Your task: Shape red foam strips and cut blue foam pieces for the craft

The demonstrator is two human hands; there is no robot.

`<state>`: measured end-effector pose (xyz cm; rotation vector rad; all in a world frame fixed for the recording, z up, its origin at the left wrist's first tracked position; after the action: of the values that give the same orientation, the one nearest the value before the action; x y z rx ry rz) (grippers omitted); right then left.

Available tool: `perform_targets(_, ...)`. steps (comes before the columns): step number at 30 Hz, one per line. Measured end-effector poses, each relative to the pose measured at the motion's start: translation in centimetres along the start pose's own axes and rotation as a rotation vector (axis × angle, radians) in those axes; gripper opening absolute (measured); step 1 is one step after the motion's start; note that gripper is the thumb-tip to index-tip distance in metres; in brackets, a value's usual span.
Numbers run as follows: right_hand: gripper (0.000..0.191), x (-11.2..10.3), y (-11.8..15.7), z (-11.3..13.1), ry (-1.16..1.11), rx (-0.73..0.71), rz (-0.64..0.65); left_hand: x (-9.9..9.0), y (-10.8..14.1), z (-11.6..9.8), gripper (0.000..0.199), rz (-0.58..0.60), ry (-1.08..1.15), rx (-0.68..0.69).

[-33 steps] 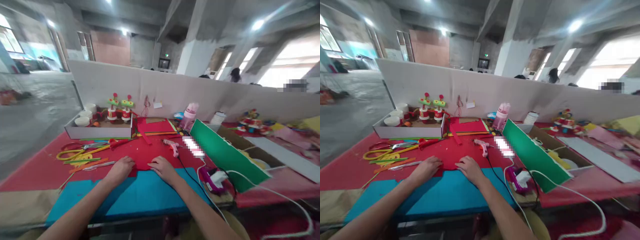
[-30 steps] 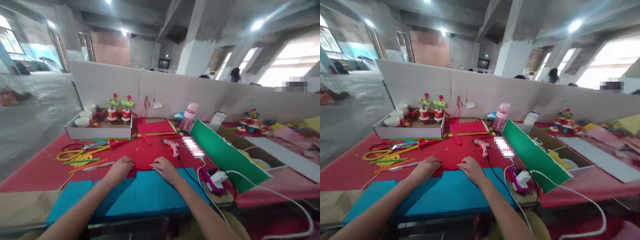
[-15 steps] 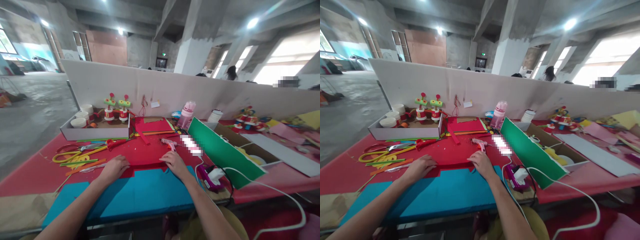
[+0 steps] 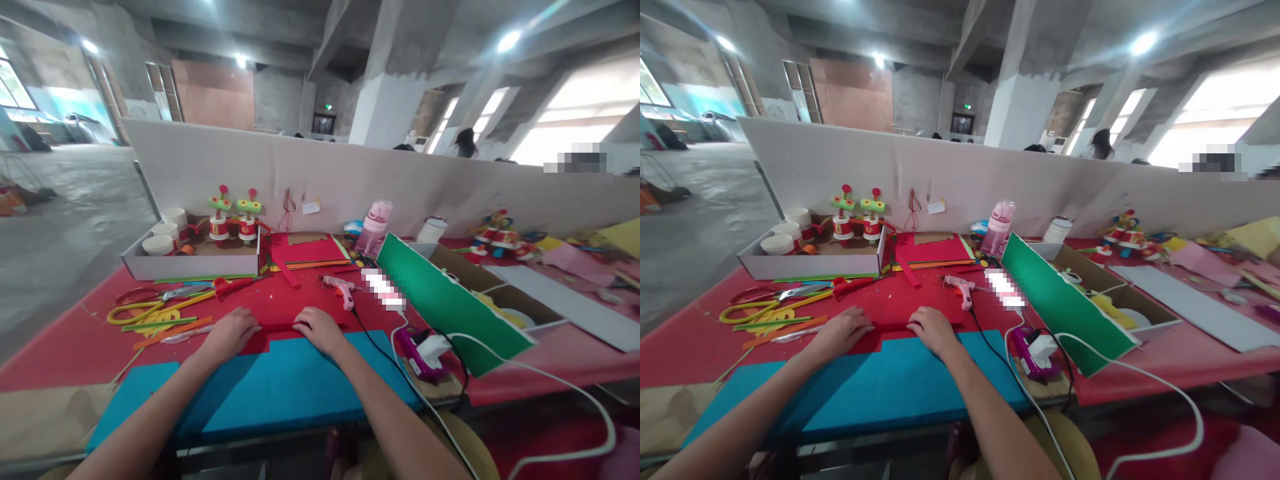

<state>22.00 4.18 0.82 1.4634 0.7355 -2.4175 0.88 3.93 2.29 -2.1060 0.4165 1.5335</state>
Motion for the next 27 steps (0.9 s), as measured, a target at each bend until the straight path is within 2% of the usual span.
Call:
perform_targets(4,0.019,-0.5,-1.2,-0.7,-0.034,0.059,0.073,0.0,-0.8,0.4,0.034,0.016,-0.007,-0.079)
perform_targets(12,0.014,-0.1,-3.3,-1.4,0.054,0.221,0.220,1.1,-2.6,0.6,0.022,0.163,-0.184,-0.164)
perform_targets(17,0.013,0.4,-3.3,-1.8,0.043,0.202,0.180,1.7,-2.8,0.5,0.022,0.162,-0.201,-0.143)
perform_targets(21,0.015,0.4,-2.9,-2.0,-0.013,0.178,0.148,1.2,-2.4,0.3,0.025,0.148,-0.182,-0.165)
perform_targets(27,0.018,0.2,-2.7,-1.9,-0.053,0.123,0.178,0.6,-2.2,-0.2,0.024,0.207,-0.264,-0.141)
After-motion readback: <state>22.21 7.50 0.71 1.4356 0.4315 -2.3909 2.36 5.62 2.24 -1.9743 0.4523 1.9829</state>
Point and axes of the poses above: each hand's wrist, its own y-axis away from the middle knuckle, its own x-axis out of the palm, z = x × y, the point moved 4 cm from there along -y, towards the middle knuckle, and after that the axes turned 5 degrees about -z, right-handed, at the moved point
